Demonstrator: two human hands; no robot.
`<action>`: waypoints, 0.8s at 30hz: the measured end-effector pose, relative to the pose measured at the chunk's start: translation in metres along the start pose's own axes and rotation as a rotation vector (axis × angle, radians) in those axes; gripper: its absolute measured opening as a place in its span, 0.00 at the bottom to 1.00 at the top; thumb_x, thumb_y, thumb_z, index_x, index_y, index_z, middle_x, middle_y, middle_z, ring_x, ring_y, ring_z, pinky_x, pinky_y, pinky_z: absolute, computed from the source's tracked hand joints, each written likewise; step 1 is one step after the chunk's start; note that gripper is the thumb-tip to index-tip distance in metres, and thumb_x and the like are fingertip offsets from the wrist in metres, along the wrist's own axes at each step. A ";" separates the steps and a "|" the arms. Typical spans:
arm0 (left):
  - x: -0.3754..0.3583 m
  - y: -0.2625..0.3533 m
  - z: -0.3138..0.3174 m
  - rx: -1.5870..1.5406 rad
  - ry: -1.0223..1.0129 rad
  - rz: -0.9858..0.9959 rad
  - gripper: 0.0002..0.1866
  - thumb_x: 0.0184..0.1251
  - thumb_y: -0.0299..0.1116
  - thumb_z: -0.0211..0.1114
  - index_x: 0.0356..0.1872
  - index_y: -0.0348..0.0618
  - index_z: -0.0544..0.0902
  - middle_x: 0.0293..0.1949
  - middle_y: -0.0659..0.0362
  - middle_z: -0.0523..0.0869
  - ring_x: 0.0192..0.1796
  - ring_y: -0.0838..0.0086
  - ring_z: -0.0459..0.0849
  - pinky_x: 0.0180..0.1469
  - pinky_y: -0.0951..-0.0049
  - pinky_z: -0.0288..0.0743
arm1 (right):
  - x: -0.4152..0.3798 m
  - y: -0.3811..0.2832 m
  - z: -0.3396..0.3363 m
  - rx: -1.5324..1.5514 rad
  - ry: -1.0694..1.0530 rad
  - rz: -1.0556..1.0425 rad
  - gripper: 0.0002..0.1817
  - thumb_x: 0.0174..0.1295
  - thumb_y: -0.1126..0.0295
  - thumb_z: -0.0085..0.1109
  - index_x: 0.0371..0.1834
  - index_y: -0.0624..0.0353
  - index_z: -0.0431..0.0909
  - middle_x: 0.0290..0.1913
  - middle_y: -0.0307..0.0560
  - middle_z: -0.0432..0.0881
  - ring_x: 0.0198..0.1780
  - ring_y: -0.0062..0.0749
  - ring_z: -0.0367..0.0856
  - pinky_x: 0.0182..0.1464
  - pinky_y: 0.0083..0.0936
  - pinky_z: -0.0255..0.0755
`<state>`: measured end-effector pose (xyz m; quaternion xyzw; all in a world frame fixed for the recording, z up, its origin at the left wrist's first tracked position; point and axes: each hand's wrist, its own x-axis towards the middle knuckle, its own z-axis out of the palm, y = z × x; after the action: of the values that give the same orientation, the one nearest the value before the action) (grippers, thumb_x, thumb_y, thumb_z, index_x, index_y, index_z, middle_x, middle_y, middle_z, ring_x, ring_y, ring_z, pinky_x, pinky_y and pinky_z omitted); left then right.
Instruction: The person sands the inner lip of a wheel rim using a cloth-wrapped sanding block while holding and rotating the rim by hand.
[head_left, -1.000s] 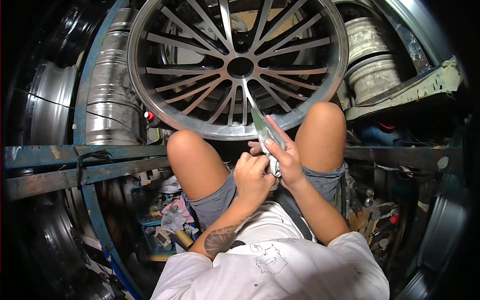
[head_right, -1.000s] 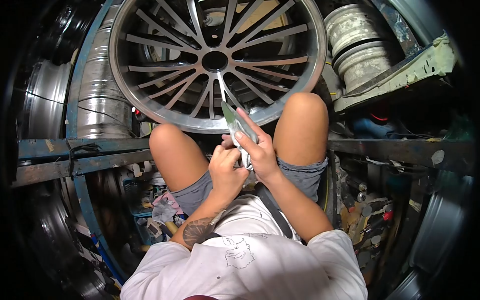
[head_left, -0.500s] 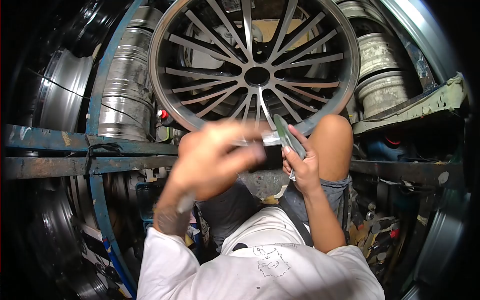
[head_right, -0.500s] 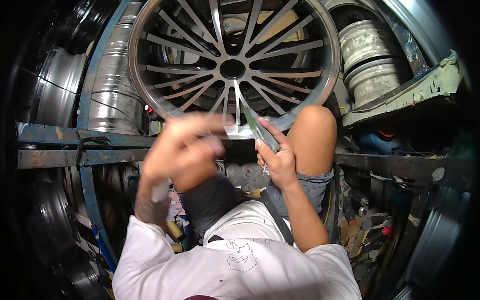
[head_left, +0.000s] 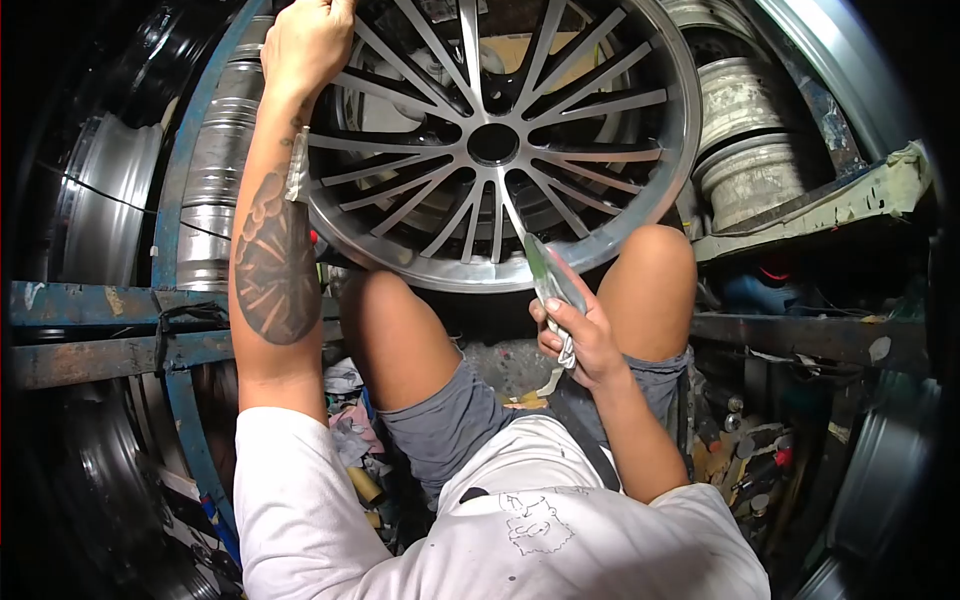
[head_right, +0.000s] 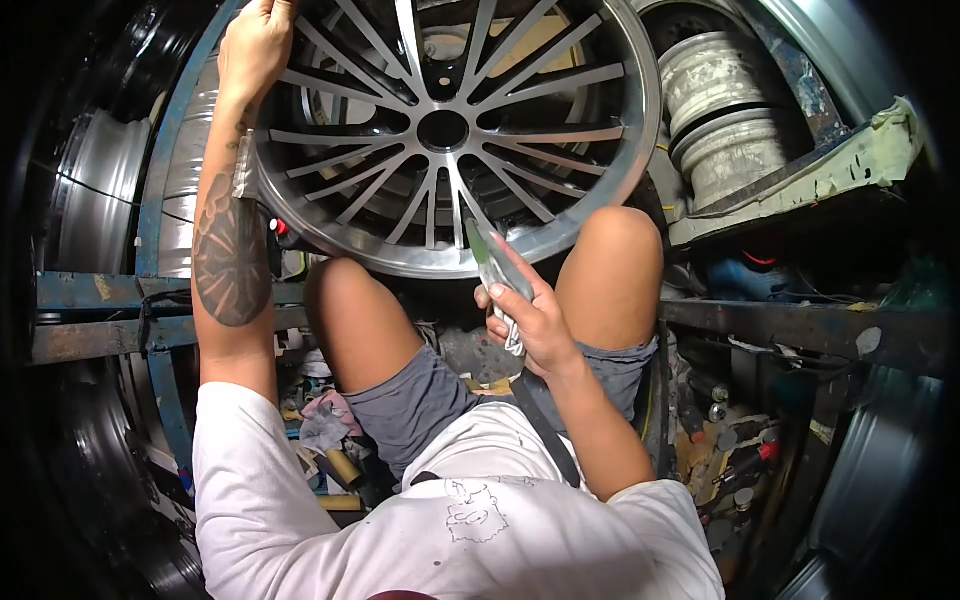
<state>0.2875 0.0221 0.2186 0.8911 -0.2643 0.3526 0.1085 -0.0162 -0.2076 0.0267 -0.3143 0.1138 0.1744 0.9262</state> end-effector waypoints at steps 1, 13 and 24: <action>0.000 -0.016 0.008 0.110 0.048 0.107 0.17 0.83 0.38 0.49 0.56 0.42 0.84 0.52 0.49 0.88 0.54 0.53 0.87 0.57 0.58 0.79 | 0.001 -0.002 -0.004 0.007 -0.012 0.007 0.38 0.73 0.73 0.58 0.85 0.48 0.56 0.35 0.41 0.74 0.25 0.15 0.67 0.28 0.14 0.67; -0.027 0.015 -0.015 0.102 0.067 -0.192 0.17 0.83 0.41 0.49 0.55 0.47 0.84 0.43 0.51 0.87 0.49 0.52 0.86 0.52 0.55 0.78 | -0.002 -0.015 -0.043 -0.989 0.417 -0.324 0.17 0.75 0.61 0.62 0.58 0.61 0.87 0.41 0.44 0.91 0.39 0.20 0.83 0.43 0.22 0.75; -0.050 0.002 -0.024 0.229 0.236 -0.141 0.15 0.80 0.35 0.52 0.49 0.43 0.87 0.40 0.47 0.88 0.43 0.50 0.87 0.47 0.55 0.78 | 0.050 -0.037 -0.036 -1.992 0.294 -0.201 0.18 0.67 0.67 0.59 0.58 0.39 0.88 0.38 0.58 0.88 0.41 0.56 0.87 0.45 0.48 0.81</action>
<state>0.2423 0.0492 0.2018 0.8663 -0.1448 0.4741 0.0612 0.0402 -0.2447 0.0032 -0.9707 0.0026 0.0709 0.2295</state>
